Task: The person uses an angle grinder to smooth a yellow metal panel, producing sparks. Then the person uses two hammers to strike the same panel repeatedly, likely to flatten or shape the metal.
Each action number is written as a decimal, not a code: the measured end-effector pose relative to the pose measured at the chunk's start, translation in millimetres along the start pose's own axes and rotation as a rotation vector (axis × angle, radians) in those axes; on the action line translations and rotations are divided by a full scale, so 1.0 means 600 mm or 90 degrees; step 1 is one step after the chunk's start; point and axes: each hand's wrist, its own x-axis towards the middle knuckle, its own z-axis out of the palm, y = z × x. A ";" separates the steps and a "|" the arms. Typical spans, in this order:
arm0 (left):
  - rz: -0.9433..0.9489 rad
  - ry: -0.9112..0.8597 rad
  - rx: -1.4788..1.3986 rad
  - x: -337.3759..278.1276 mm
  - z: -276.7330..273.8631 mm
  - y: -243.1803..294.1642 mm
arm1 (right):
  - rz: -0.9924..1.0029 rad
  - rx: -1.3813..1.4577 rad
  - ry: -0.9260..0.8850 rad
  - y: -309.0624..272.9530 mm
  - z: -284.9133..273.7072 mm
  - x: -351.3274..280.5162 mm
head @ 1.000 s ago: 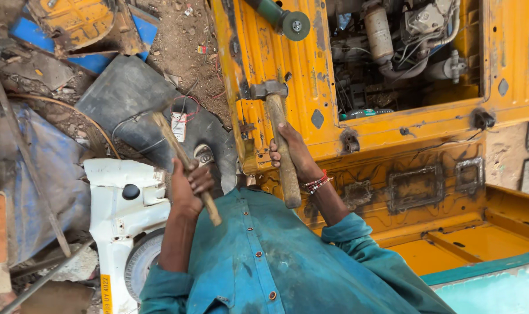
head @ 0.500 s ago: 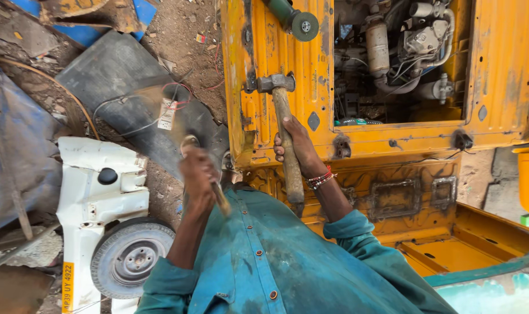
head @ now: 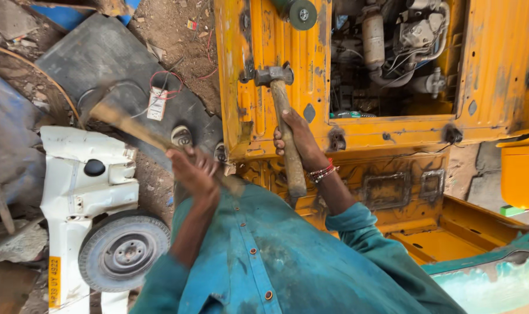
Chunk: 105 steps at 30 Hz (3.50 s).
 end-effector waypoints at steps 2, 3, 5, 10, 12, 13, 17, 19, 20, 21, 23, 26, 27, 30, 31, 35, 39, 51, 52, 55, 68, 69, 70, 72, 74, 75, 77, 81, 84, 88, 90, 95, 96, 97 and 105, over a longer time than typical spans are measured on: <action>-0.531 0.057 -0.305 0.012 0.017 -0.028 | 0.002 0.014 0.025 0.005 0.003 0.001; -0.794 0.080 -0.460 0.020 0.021 -0.033 | -0.009 0.011 0.039 0.005 0.001 -0.002; -0.575 -0.118 -0.031 0.039 0.015 -0.016 | -0.029 -0.009 0.037 -0.002 -0.001 -0.004; -0.333 -0.110 0.190 0.019 0.021 0.065 | -0.025 -0.003 -0.015 -0.038 0.013 -0.006; -0.380 -0.151 0.213 -0.014 0.053 0.052 | -0.023 -0.027 0.010 -0.037 0.016 -0.013; -0.400 -0.169 0.224 -0.022 0.066 0.048 | -0.021 -0.040 0.018 -0.039 0.019 -0.015; -0.398 -0.244 0.286 0.007 0.056 0.060 | -0.060 -0.083 0.072 -0.042 0.022 -0.024; -0.365 -0.181 0.189 0.061 0.036 0.089 | -0.030 -0.070 0.030 -0.052 0.032 -0.013; -0.370 -0.094 0.073 0.066 0.025 0.095 | -0.028 -0.050 0.019 -0.043 0.033 -0.019; -0.303 -0.033 0.034 0.071 0.021 0.098 | -0.027 -0.030 0.009 -0.030 0.037 -0.025; -0.145 0.088 -0.059 0.084 0.034 0.100 | -0.026 0.009 -0.010 -0.023 0.043 -0.023; -0.119 0.032 -0.069 0.074 0.064 0.107 | -0.012 0.065 0.010 -0.006 0.037 -0.029; -0.132 0.007 -0.028 0.067 0.071 0.110 | -0.008 0.059 0.029 -0.005 0.028 -0.029; -0.173 -0.051 0.079 0.036 0.070 0.121 | 0.017 0.087 0.036 0.006 0.011 -0.021; -0.189 -0.062 0.096 0.028 0.070 0.119 | 0.024 0.102 0.029 0.005 0.008 -0.014; -0.237 -0.122 0.148 0.018 0.057 0.116 | -0.013 0.027 0.023 0.020 0.013 -0.008; -0.168 -0.031 0.132 0.057 0.043 0.135 | -0.025 0.009 0.027 0.016 0.024 -0.009; -0.339 -0.160 0.331 0.063 0.012 0.089 | -0.055 -0.080 0.032 -0.036 0.026 -0.005; -0.304 -0.124 0.205 0.069 -0.005 0.101 | -0.054 -0.076 0.042 -0.028 0.024 -0.006; -0.174 0.022 0.019 0.082 0.001 0.093 | -0.018 -0.025 0.017 -0.025 0.025 0.004; -0.362 -0.174 0.269 0.044 0.060 0.040 | 0.012 -0.003 0.024 0.002 0.014 0.007; -0.365 -0.189 0.306 0.022 0.068 0.033 | 0.009 -0.006 0.026 0.010 0.009 0.004; -0.352 -0.212 0.335 0.019 0.088 0.023 | -0.009 -0.017 0.019 0.001 0.006 0.016; -0.360 -0.256 0.359 0.020 0.112 0.028 | 0.032 0.014 0.022 -0.010 -0.002 0.027; -0.396 -0.297 0.343 0.033 0.119 0.061 | 0.068 0.026 0.035 -0.014 -0.006 0.031; -0.366 -0.274 0.355 0.041 0.121 0.082 | 0.080 0.024 0.047 -0.015 -0.008 0.033; -0.333 -0.228 0.391 0.025 0.120 0.129 | 0.109 0.036 0.036 0.000 -0.015 0.012; -0.187 -0.193 0.438 0.008 0.117 0.202 | 0.111 0.080 -0.020 0.003 -0.023 0.008; -0.069 -0.216 0.369 0.027 0.102 0.219 | 0.107 0.090 -0.006 -0.002 -0.022 0.017; 0.140 -0.108 0.531 0.028 0.044 0.188 | 0.091 0.083 0.001 0.002 -0.020 0.009; 0.091 -0.041 0.508 0.032 0.007 0.162 | 0.099 0.098 0.014 0.004 -0.015 0.007; -0.229 -0.036 0.145 0.040 -0.052 0.108 | 0.062 0.104 0.050 0.001 0.008 -0.004; -0.234 -0.037 0.122 0.038 -0.057 0.102 | 0.057 0.104 0.062 0.004 0.015 -0.011; -0.239 -0.038 0.100 0.035 -0.058 0.094 | 0.051 0.104 0.074 0.007 0.023 -0.017; -0.200 -0.234 0.416 -0.026 0.037 0.007 | 0.032 0.111 0.097 0.010 0.049 -0.017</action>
